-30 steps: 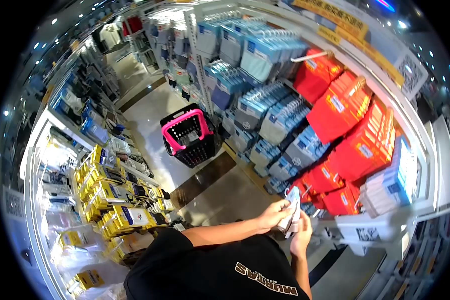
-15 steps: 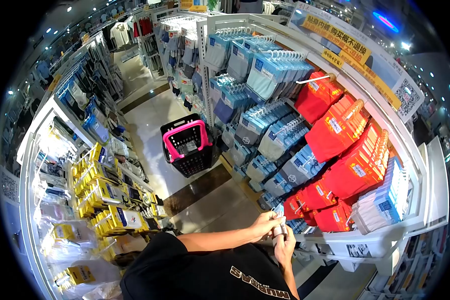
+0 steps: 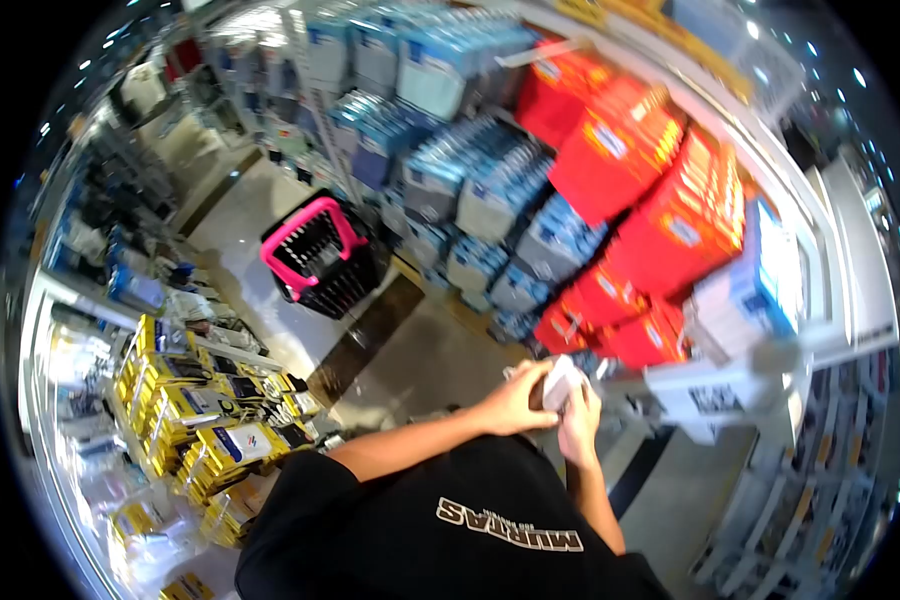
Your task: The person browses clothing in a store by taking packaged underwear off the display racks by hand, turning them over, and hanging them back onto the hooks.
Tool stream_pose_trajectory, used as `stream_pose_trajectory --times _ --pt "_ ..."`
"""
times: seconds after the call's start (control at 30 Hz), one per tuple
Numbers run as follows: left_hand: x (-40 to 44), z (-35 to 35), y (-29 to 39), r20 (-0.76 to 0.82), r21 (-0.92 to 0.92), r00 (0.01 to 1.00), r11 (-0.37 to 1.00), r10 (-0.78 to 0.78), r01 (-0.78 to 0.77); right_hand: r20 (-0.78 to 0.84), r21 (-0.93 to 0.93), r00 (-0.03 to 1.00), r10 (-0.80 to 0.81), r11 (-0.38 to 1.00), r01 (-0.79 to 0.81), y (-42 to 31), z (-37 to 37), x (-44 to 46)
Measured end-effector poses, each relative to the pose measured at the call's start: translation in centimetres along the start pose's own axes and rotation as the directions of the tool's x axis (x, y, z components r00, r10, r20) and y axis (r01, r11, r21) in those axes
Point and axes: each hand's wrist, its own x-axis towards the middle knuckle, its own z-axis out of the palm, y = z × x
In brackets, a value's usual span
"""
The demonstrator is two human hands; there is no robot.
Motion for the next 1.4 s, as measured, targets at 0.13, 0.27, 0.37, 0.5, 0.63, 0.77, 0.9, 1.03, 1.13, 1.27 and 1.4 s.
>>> stream_pose_trajectory --times 0.13,0.27,0.37,0.5,0.63,0.77,0.9,1.03,1.13,1.27,1.4 --pt "0.0 1.2 -0.8 -0.015 -0.092 0.997 0.993 -0.075 0.073 -0.009 -0.076 0.999 0.034 0.997 -0.035 1.0 -1.4 0.3" --pt "0.7 0.3 0.3 0.162 -0.5 0.957 0.817 -0.239 0.288 -0.024 0.032 0.999 0.037 0.999 -0.037 -0.7 -1.0 0.1" --pt "0.8 -0.4 -0.1 0.218 -0.563 0.927 0.737 -0.304 0.374 0.044 0.137 0.993 0.113 0.984 -0.118 0.3 -1.9 0.4" --pt "0.7 -0.2 -0.4 0.225 -0.645 0.901 0.636 -0.371 0.423 0.106 0.17 0.98 0.166 0.968 -0.183 -0.1 -2.1 0.2" --pt "1.0 -0.8 -0.8 0.116 -0.835 0.885 0.439 -0.45 0.333 0.186 0.217 0.976 0.111 0.964 -0.151 -0.3 -2.7 0.0" --pt "1.8 -2.0 -0.6 0.028 -0.904 0.902 0.374 -0.43 0.206 0.01 0.121 0.969 0.248 0.961 -0.248 4.1 -6.0 0.6" --pt "2.4 -2.1 2.6 0.034 -0.931 0.912 0.319 -0.409 0.178 0.022 0.085 0.844 0.535 0.84 -0.535 5.0 -4.3 -0.7" --pt "1.8 -0.8 2.0 0.189 -0.934 0.932 0.235 -0.31 0.268 0.105 0.213 0.891 0.441 0.866 -0.453 3.2 -2.4 -1.0" --pt "1.2 -0.3 0.9 0.21 -0.914 0.908 0.255 -0.363 0.314 0.03 0.345 0.969 0.244 0.908 -0.239 3.0 -3.3 0.3" --pt "1.1 -0.9 -0.5 0.139 -0.885 0.892 0.351 -0.431 0.307 -0.119 0.325 0.987 -0.109 0.935 0.142 -0.6 -7.4 1.8" --pt "0.7 -1.3 -1.3 0.235 -0.853 0.911 0.378 -0.338 0.36 -0.225 0.014 0.885 -0.407 0.907 0.421 -5.2 -9.8 2.6"
